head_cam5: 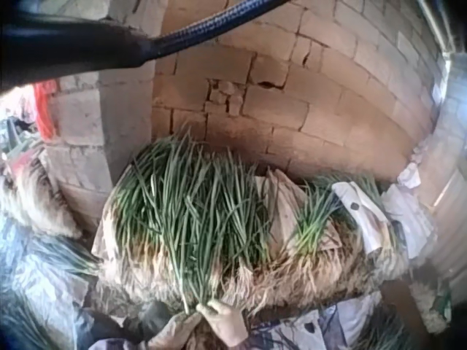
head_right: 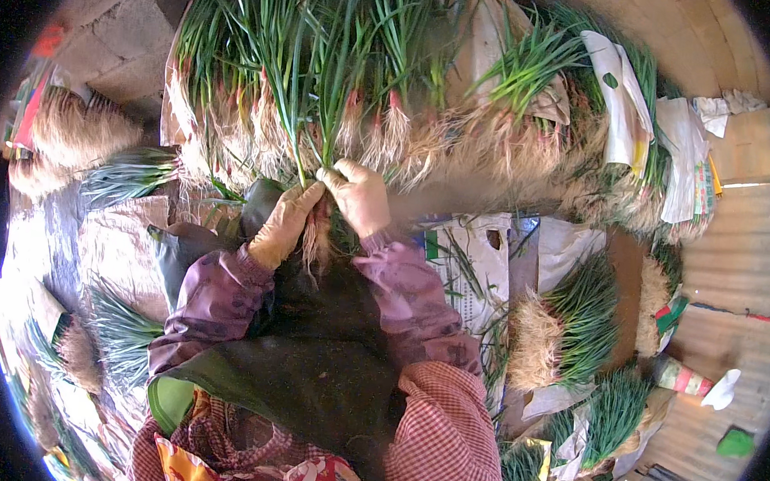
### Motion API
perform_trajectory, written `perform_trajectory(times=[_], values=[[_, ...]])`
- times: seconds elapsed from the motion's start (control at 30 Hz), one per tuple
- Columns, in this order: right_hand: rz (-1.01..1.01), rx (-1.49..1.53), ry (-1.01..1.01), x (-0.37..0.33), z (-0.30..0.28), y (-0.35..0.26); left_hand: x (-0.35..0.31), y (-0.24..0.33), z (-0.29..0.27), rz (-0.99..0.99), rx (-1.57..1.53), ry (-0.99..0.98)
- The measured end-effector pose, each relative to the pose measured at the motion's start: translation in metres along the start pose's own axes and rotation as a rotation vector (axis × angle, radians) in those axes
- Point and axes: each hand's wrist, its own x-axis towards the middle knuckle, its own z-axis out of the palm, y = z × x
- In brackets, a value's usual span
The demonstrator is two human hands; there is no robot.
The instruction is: The person is sorting through a large pile of green onions, picking up bunches, and arranging them. The person handles the onions by hand, separating and organizing them into neat piles.
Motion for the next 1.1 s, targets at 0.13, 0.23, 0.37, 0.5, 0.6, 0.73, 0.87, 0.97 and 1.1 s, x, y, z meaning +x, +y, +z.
perform_trajectory(times=[0.13, 0.23, 0.37, 0.5, 0.6, 0.73, 0.87, 0.97, 1.1], values=[[0.248, 0.387, 0.048, 0.011, 0.007, 0.04, -0.001, 0.017, 0.01, -0.069, -0.171, -0.11], [0.418, 0.013, -0.054, 0.008, -0.017, 0.089, -0.019, 0.029, 0.012, -0.073, -0.443, -0.397], [0.026, -0.423, -0.683, -0.046, -0.022, 0.149, -0.008, 0.015, -0.01, -0.144, -0.759, -0.52], [0.463, 0.74, -0.449, 0.004, -0.034, -0.006, -0.005, 0.004, -0.013, -0.26, -0.862, -0.608], [0.372, 0.962, -0.369, 0.019, -0.002, 0.012, -0.003, 0.012, 0.002, -0.247, -0.676, -0.417], [0.131, 0.073, -0.036, 0.01, 0.016, -0.005, 0.002, -0.002, -0.018, -0.304, -0.403, -0.126], [0.184, 0.012, 0.096, 0.005, 0.035, 0.003, 0.003, -0.001, -0.014, -0.251, -0.411, -0.033], [0.285, 0.17, 0.234, 0.026, 0.035, 0.038, -0.009, 0.012, 0.001, -0.035, -0.363, -0.157], [0.079, -0.561, 0.053, 0.022, -0.012, 0.164, -0.032, 0.056, 0.024, 0.141, -0.386, -0.259]])
